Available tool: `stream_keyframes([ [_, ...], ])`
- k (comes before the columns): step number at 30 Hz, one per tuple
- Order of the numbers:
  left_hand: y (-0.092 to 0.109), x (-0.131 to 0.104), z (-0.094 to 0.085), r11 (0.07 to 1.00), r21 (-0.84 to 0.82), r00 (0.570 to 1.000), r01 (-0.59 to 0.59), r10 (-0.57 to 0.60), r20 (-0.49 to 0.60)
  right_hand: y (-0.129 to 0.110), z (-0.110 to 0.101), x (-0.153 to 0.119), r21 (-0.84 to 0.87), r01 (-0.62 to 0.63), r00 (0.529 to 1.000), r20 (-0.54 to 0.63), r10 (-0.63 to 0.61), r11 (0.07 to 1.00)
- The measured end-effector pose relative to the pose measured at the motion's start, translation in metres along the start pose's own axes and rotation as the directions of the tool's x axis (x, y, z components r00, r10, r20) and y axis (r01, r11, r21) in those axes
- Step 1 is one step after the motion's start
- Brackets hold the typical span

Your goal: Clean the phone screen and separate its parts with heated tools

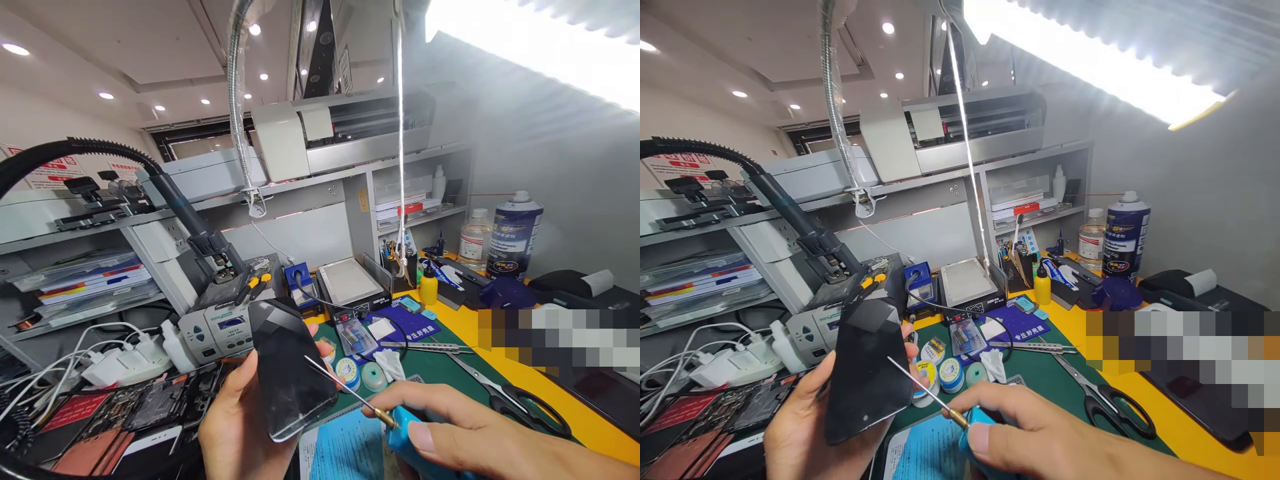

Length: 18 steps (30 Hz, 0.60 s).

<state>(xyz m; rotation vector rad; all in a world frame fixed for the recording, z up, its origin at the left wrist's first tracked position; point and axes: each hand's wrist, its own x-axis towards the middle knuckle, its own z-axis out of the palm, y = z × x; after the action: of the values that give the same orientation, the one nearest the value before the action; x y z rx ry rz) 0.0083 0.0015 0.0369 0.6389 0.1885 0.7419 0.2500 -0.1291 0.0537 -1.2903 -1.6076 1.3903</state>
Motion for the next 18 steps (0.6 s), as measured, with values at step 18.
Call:
stream_keyframes([
  [18, -0.01, 0.002, 0.022, 0.983, 0.179, 0.987, 0.039, -0.01, -0.162, 0.001, 0.002, 0.0, 0.044, 0.008, 1.0, 0.001, -0.008, 0.999],
])
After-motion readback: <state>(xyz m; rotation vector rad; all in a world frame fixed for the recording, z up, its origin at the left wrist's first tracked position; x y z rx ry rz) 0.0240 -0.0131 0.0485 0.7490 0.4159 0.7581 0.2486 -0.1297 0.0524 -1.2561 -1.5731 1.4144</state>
